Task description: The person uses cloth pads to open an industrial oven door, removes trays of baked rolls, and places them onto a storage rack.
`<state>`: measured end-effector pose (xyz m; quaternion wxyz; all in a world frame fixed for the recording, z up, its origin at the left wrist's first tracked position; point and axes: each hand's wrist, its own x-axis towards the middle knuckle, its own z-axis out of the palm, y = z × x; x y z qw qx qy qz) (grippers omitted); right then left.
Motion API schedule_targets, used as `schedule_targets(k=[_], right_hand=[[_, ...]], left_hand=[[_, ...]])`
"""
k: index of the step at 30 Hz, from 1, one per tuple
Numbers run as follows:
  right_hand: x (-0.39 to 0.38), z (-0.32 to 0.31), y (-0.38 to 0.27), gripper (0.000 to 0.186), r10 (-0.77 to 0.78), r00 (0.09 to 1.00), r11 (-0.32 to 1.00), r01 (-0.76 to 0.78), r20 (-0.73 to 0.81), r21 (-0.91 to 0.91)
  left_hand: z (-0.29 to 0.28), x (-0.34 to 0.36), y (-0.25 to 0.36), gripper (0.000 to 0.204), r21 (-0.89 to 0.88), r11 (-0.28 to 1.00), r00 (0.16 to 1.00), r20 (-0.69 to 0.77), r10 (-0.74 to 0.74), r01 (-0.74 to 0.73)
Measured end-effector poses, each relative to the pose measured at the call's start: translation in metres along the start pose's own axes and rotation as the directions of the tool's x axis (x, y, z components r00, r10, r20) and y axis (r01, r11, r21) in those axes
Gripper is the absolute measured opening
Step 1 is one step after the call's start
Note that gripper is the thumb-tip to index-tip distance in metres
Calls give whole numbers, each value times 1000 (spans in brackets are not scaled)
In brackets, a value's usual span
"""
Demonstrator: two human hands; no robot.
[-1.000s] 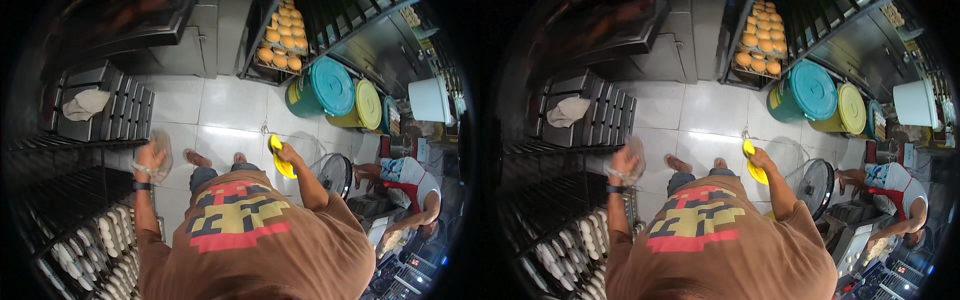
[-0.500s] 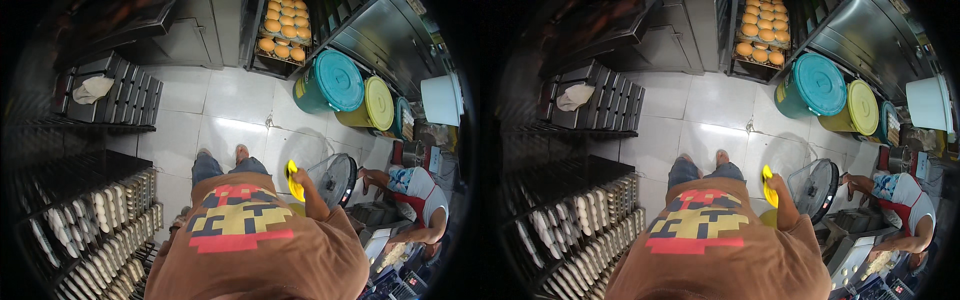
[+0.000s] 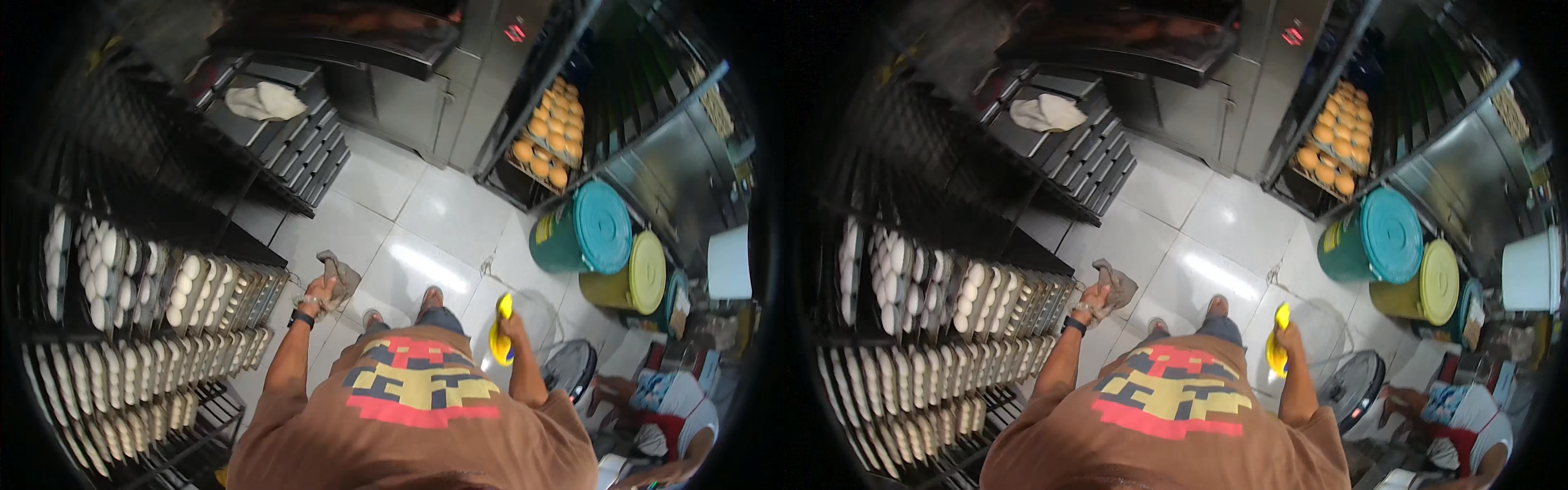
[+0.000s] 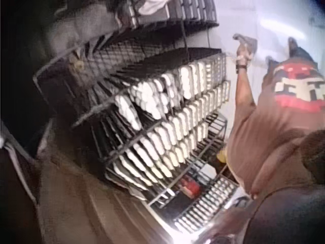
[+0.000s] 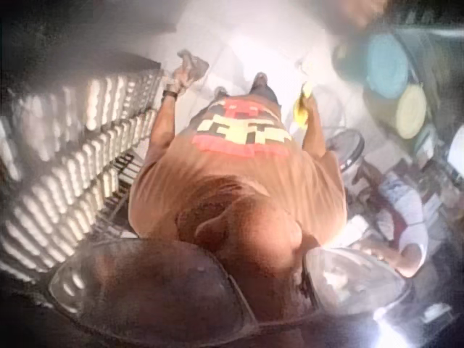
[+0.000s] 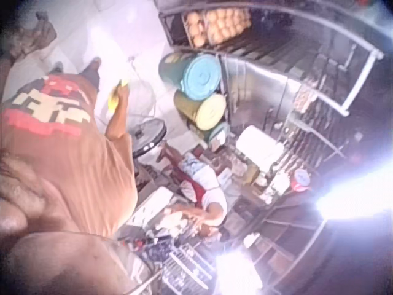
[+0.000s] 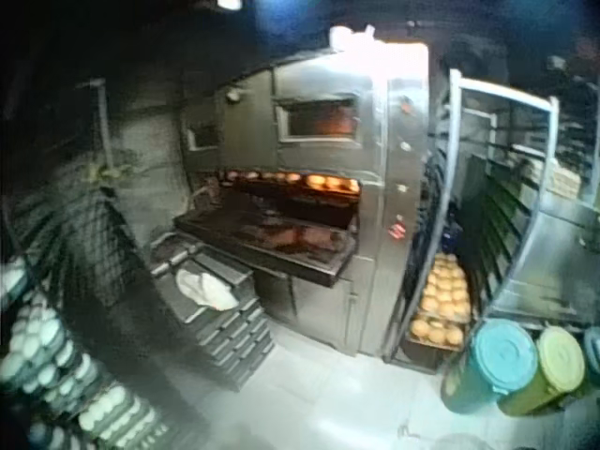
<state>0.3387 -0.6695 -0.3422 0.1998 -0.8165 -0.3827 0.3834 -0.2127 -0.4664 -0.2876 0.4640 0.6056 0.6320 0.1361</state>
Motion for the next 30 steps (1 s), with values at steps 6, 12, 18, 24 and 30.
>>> schedule_targets(k=[6, 12, 18, 24, 30], right_hand=[[-81, 61, 61, 39, 217, 955, 976, -210, 202, -58], [-129, 66, 21, 37, 170, 985, 981, -167, 18, -99], [-86, 36, -63, 22, 283, 953, 905, -227, -111, 360], [0, 6, -225, 36, -147, 978, 9, -151, 150, 989], [26, -13, -369, 45, -496, 855, -82, -217, 149, 973]], left_hand=[[26, -100, -193, 49, -137, 934, 937, -74, -341, 329], [27, -231, -225, 46, -528, 624, 751, 39, -659, 575], [15, -238, -197, 47, -478, 543, 623, 12, -782, 690], [24, -143, -202, 60, -206, 914, 885, -248, -395, 351], [-5, -103, -116, 56, 51, 925, 924, -95, -371, 377]])
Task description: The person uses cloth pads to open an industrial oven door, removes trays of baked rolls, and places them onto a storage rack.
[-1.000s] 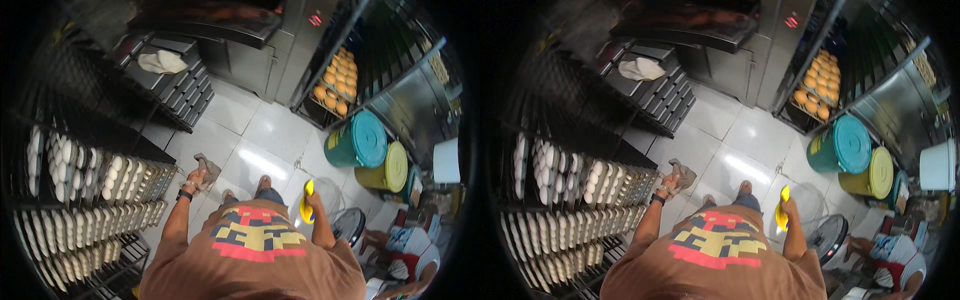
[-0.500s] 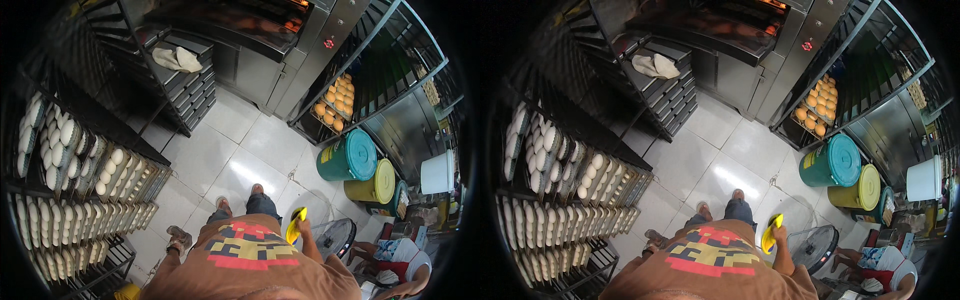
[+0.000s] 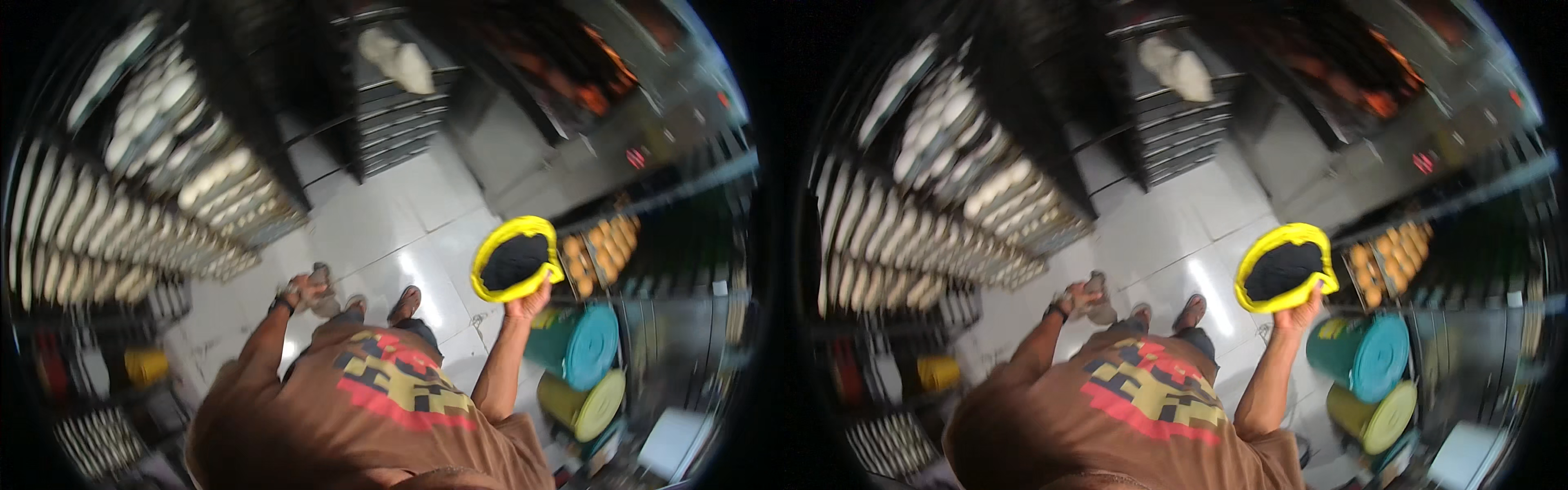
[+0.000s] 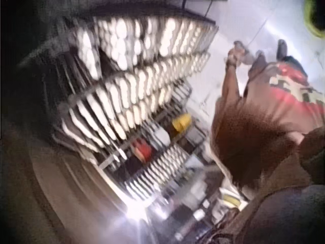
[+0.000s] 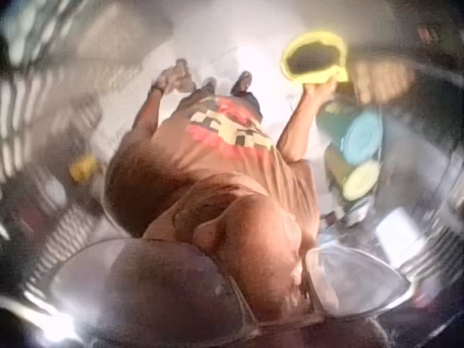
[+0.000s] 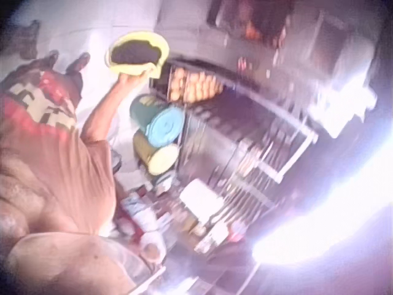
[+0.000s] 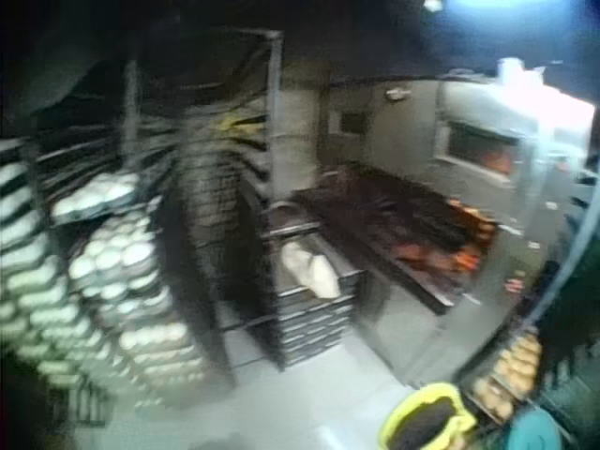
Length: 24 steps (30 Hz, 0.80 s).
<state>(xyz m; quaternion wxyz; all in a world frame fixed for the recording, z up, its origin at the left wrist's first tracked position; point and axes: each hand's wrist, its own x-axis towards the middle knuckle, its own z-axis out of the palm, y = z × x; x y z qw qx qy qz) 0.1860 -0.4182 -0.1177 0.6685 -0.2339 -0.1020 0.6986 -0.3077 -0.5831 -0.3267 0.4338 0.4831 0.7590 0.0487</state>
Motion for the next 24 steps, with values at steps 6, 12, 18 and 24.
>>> schedule_targets(k=[6, 12, 18, 24], right_hand=[[8, 2, -25, 53, 90, 987, 993, -98, 130, 61], [33, -38, -31, 52, 180, 983, 973, -183, 28, 143], [83, -46, -93, 51, 0, 1000, 1000, 0, -9, 16], [165, 49, -135, 39, -391, 897, 638, 424, 203, -642]], left_hand=[[8, -6, -16, 56, 13, 989, 985, -93, -147, 149], [59, -25, -31, 55, -37, 963, 956, -112, -271, 269], [103, 3, -108, 55, 14, 983, 971, -162, -178, 182], [90, -7, 6, 56, -57, 982, 977, -104, -184, 179]])
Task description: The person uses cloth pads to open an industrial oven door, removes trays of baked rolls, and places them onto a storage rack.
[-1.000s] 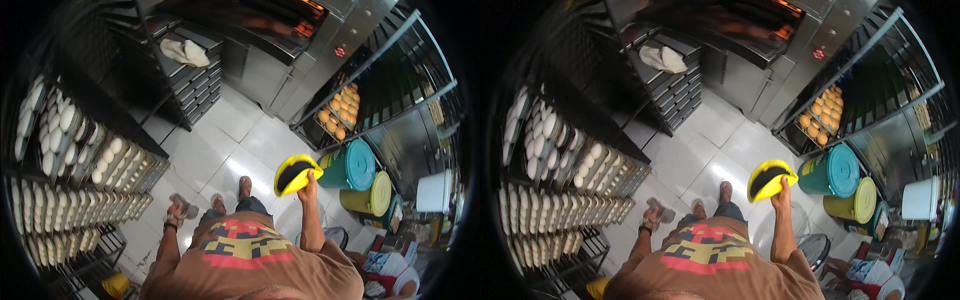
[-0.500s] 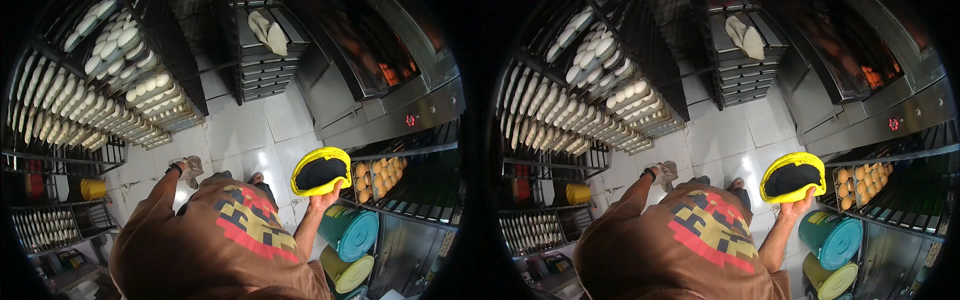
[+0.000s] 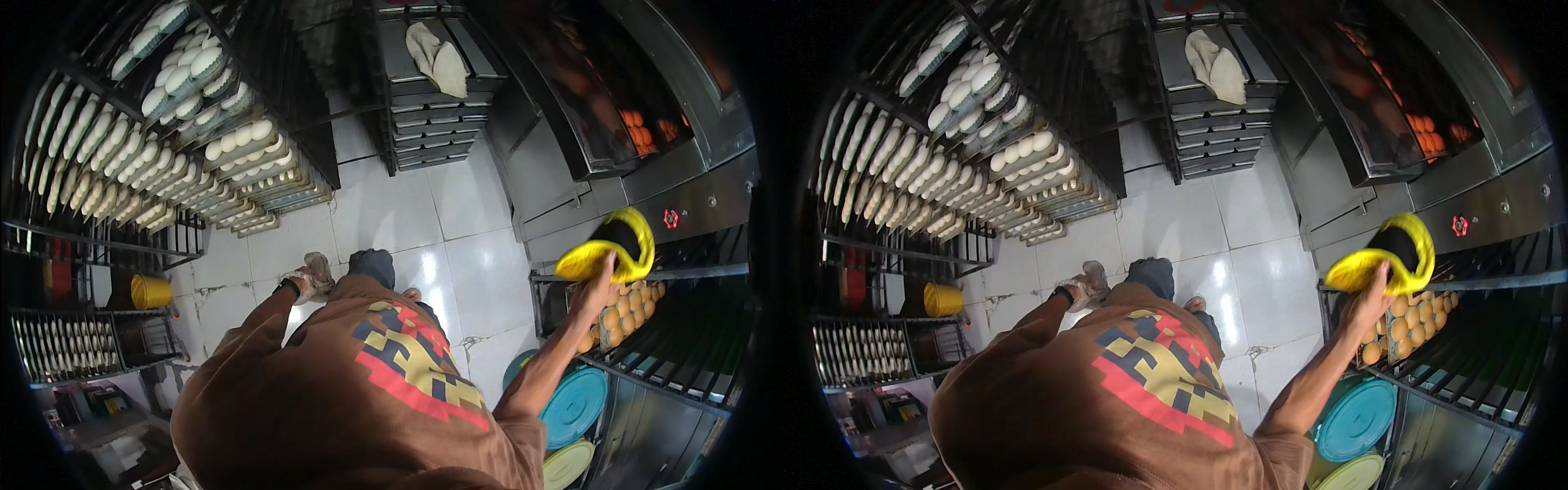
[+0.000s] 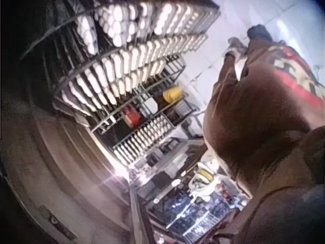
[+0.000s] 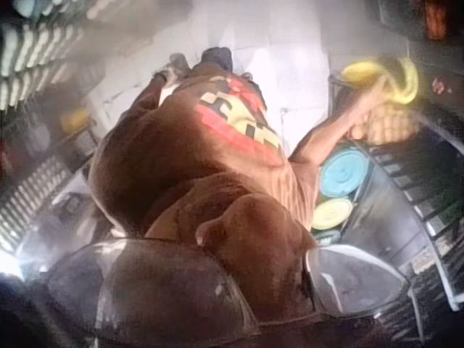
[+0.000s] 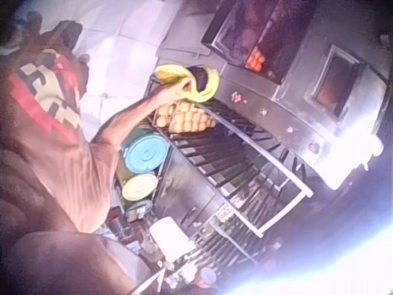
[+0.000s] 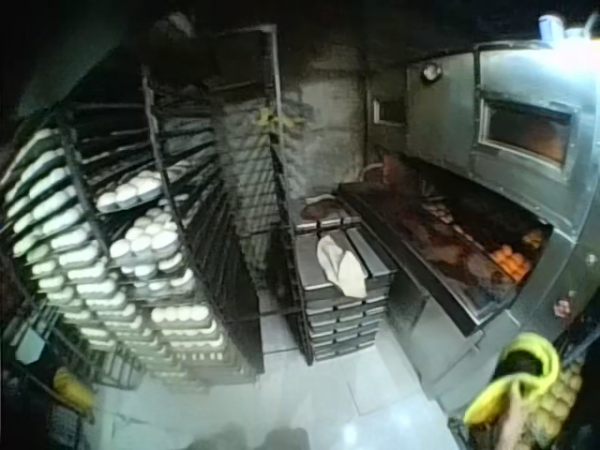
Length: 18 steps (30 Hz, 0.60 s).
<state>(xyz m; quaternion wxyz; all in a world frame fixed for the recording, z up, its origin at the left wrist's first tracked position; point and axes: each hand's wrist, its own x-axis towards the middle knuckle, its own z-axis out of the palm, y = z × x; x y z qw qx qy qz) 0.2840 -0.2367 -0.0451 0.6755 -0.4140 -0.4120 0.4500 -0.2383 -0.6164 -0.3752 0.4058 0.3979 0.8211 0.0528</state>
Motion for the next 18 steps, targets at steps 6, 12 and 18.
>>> schedule_targets(k=[6, 12, 18], right_hand=[[90, 110, -12, 38, -238, 895, 523, 446, 378, -727], [165, 81, 110, 72, -157, 702, -364, 612, 694, -702], [212, 134, 101, 72, -9, 816, -56, 576, 577, -815]], left_hand=[[-22, 5, 42, 58, -94, 990, 994, 49, -101, 105], [-59, 11, 101, 47, -146, 989, 998, -51, -31, 23], [8, 44, -27, 47, 305, 898, 919, -138, 370, -316]])
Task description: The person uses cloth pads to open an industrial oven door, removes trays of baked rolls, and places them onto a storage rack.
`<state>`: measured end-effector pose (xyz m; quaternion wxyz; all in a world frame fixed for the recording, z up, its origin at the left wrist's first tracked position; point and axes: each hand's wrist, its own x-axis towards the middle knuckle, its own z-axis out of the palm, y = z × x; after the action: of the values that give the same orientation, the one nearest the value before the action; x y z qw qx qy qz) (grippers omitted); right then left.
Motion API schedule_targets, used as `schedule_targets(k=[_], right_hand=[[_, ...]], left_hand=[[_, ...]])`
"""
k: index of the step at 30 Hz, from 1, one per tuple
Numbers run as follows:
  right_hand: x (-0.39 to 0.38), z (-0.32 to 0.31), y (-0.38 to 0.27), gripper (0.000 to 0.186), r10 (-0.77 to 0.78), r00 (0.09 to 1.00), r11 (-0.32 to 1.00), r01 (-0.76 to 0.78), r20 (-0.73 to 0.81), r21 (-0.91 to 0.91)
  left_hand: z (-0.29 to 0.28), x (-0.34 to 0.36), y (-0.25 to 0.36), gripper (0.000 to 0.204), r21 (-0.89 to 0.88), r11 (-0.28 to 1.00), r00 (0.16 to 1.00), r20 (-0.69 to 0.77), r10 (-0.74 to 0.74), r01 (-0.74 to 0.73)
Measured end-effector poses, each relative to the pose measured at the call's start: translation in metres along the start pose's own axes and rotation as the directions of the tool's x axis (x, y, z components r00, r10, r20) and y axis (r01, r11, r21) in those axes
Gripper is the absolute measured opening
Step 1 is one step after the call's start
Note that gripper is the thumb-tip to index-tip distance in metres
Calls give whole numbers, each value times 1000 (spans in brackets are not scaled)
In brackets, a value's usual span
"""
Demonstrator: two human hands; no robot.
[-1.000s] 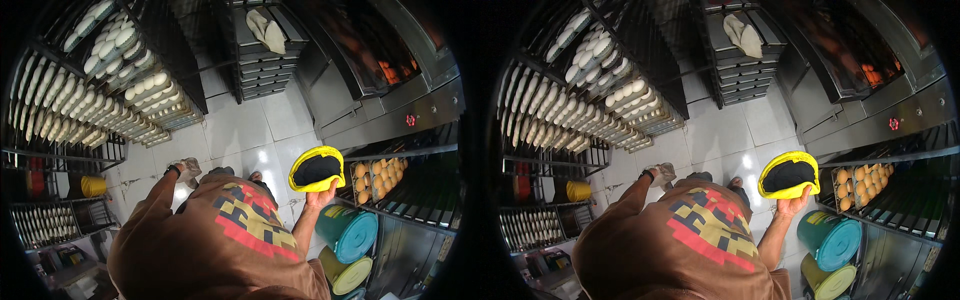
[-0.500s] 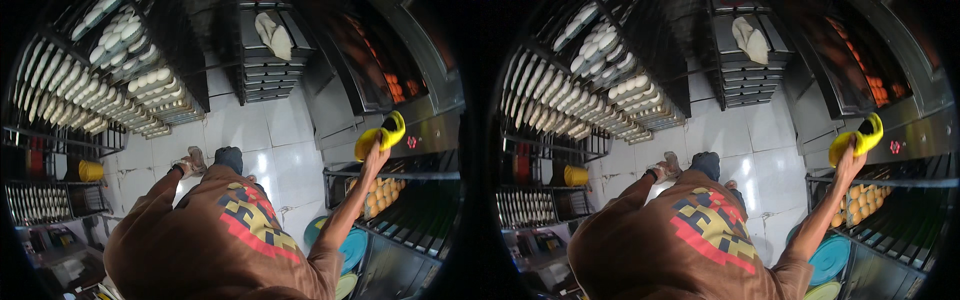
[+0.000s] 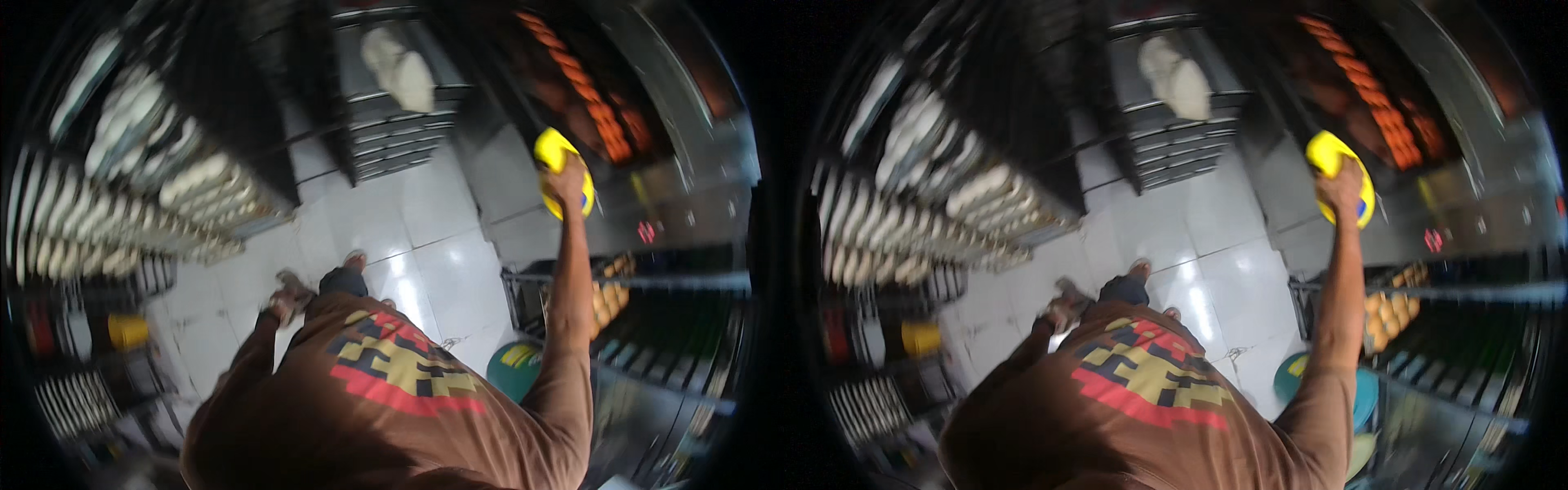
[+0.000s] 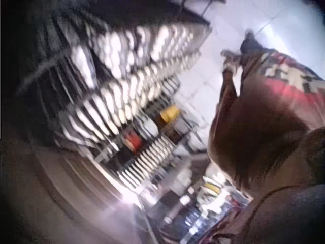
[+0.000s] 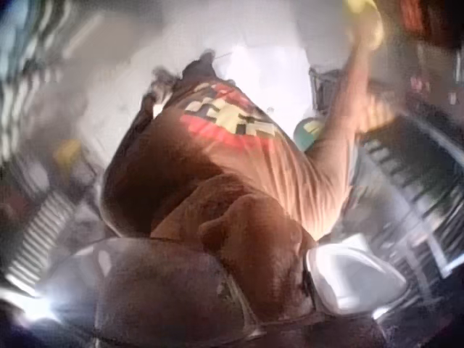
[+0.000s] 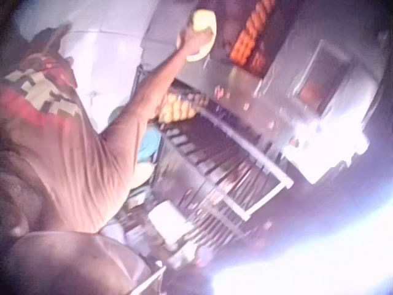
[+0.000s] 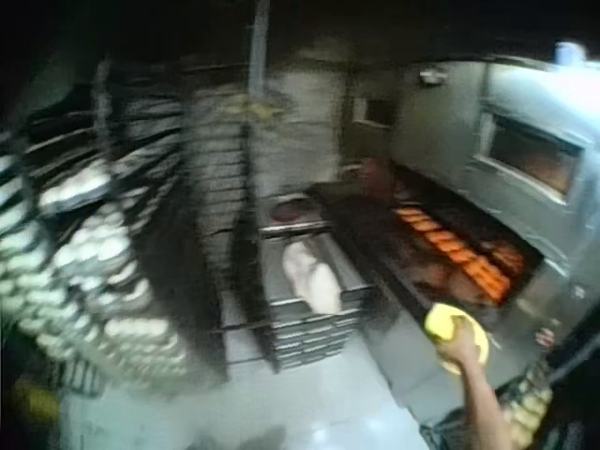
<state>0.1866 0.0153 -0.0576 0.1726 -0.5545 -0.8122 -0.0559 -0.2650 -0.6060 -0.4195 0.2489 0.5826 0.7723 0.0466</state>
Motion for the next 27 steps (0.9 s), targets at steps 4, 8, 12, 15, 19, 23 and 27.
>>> schedule_targets(k=[4, 8, 12, 15, 19, 23, 27], right_hand=[[-5, -13, -18, 73, 123, 989, 985, -131, -76, -111], [-3, -21, -16, 71, 151, 987, 981, -157, -61, -116], [-10, -11, -20, 70, 123, 989, 976, -135, -77, -172], [-14, -11, -22, 70, 116, 991, 971, -127, -69, -203], [-13, -9, -21, 70, 85, 994, 972, -99, -73, -214], [-14, -7, -19, 66, 73, 993, 973, -92, -93, -212], [-14, -5, -23, 65, 73, 991, 983, -90, -110, -161]], left_hand=[[-51, 24, 5, 48, -186, 957, 958, 225, -178, 222], [-100, 75, 8, 50, -155, 978, 969, 226, -104, 141], [-158, 133, 45, 52, -98, 992, 979, 181, 94, -77], [-206, 168, 89, 53, -48, 962, 950, 152, 273, -268], [-240, 197, 139, 55, 4, 886, 879, 127, 460, -464], [-242, 214, 177, 57, 57, 788, 788, 99, 607, -614], [-226, 224, 193, 65, -26, 786, 781, 103, 616, -617]])
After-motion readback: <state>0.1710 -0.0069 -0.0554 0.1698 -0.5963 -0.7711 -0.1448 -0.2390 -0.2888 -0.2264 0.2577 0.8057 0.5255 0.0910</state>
